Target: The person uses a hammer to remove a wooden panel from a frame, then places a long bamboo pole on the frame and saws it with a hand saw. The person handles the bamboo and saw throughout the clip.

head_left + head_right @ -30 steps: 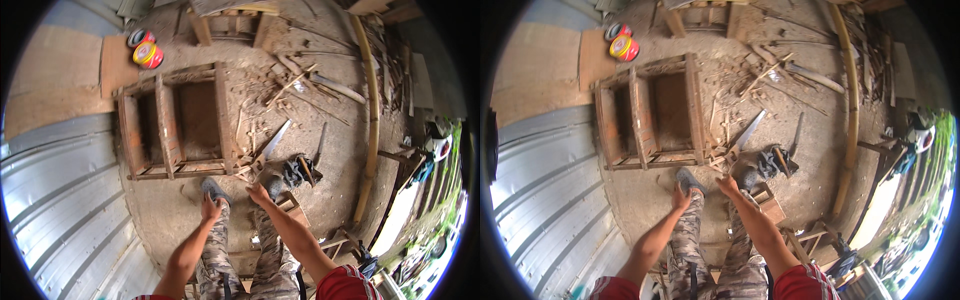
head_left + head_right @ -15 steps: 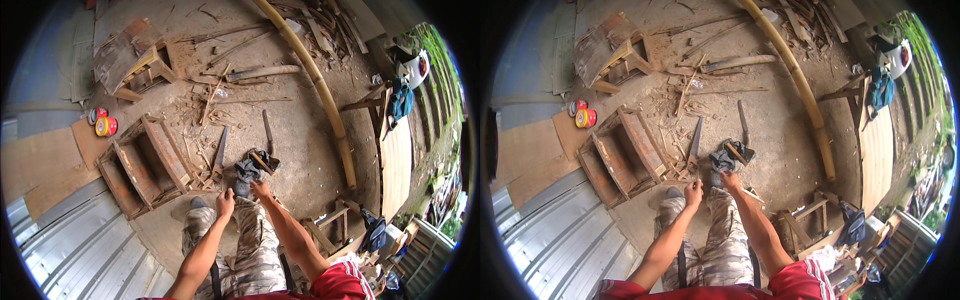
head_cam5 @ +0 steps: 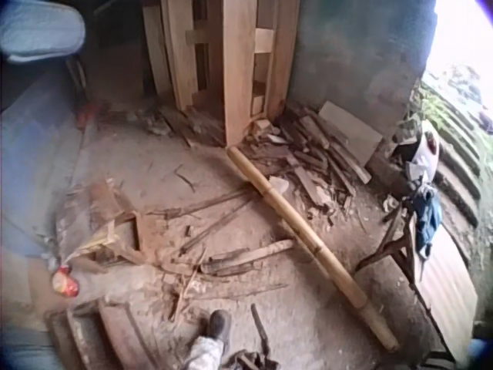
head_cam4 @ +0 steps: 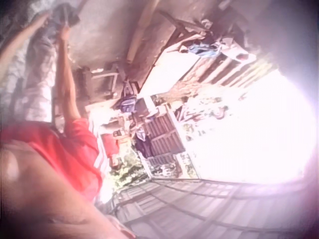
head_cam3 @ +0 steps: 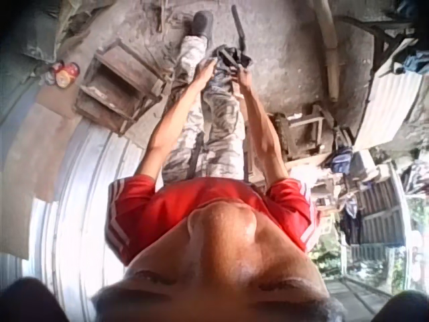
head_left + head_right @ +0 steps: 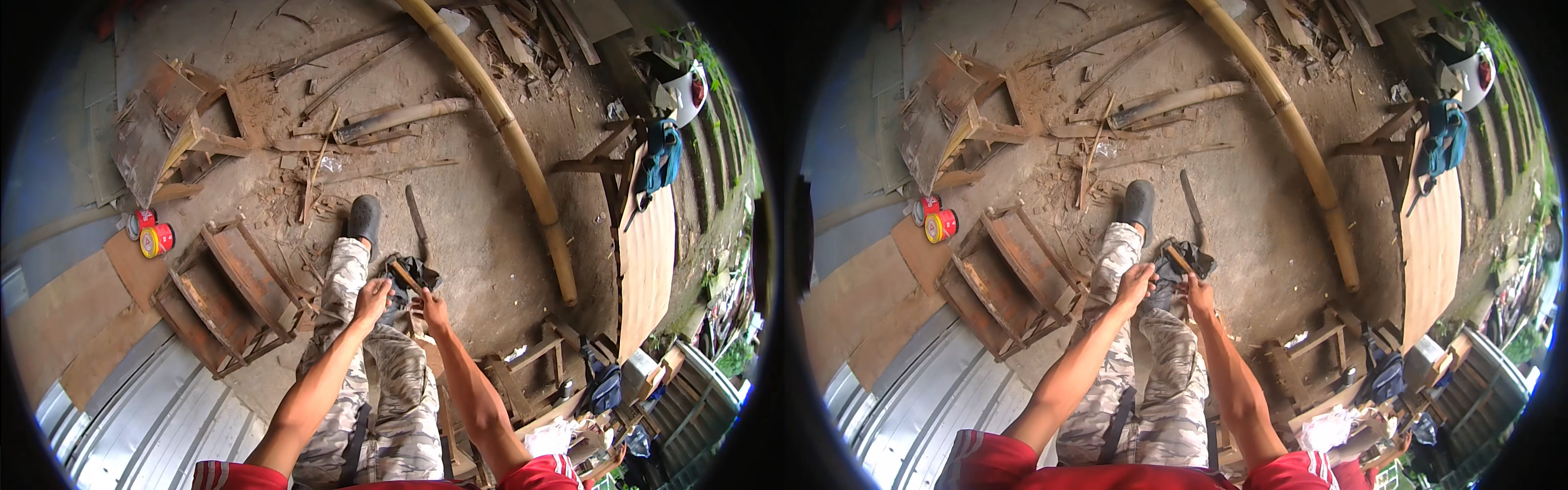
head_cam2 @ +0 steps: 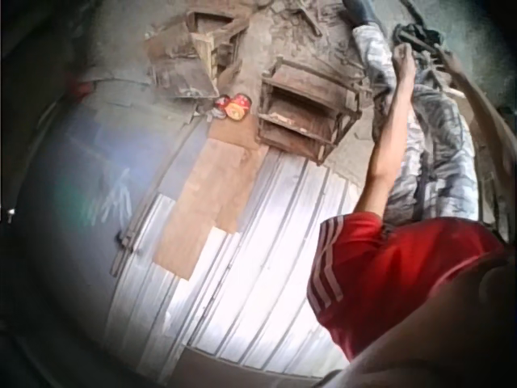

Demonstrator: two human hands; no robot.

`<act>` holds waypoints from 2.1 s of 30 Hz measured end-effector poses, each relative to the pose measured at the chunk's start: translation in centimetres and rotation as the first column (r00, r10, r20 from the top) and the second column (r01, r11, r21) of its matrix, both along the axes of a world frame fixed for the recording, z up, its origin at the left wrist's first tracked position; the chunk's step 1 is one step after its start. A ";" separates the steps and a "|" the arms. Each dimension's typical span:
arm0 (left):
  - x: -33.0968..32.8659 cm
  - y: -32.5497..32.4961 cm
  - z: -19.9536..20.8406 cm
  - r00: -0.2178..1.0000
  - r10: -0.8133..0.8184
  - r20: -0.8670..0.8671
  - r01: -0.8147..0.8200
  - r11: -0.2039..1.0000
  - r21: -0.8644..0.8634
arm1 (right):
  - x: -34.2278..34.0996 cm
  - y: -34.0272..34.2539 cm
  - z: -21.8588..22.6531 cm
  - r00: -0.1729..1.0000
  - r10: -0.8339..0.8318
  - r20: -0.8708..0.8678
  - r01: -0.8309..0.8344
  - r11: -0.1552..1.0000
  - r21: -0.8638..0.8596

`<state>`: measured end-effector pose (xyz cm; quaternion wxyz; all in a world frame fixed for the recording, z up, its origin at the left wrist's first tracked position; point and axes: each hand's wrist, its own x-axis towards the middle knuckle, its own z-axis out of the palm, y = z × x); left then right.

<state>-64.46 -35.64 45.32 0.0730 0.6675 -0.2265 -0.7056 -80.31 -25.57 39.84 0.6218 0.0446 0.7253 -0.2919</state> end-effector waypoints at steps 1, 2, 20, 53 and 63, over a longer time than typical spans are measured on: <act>-0.5 -0.4 -0.8 1.000 -0.004 0.001 0.004 0.999 0.048 | -0.4 0.4 -1.2 1.000 -0.026 0.005 0.025 0.999 0.038; -0.8 -0.7 -1.9 1.000 0.018 -0.024 -0.016 0.998 0.065 | -0.8 0.5 -2.0 1.000 -0.014 -0.002 0.014 0.998 0.068; -5.4 -11.4 -5.6 0.884 0.445 0.142 -0.467 0.844 0.264 | -10.4 -23.5 -7.8 0.835 0.544 -0.086 -0.543 0.839 0.039; -37.2 -16.1 -19.1 0.988 0.126 0.089 -0.128 0.992 0.010 | -49.7 -47.6 -27.1 0.270 0.701 -0.661 -0.847 0.499 0.184; -34.6 -16.9 -14.4 0.918 0.386 0.092 -0.397 0.894 0.210 | -42.9 -43.6 -20.8 0.252 0.670 -0.698 -0.869 0.474 0.141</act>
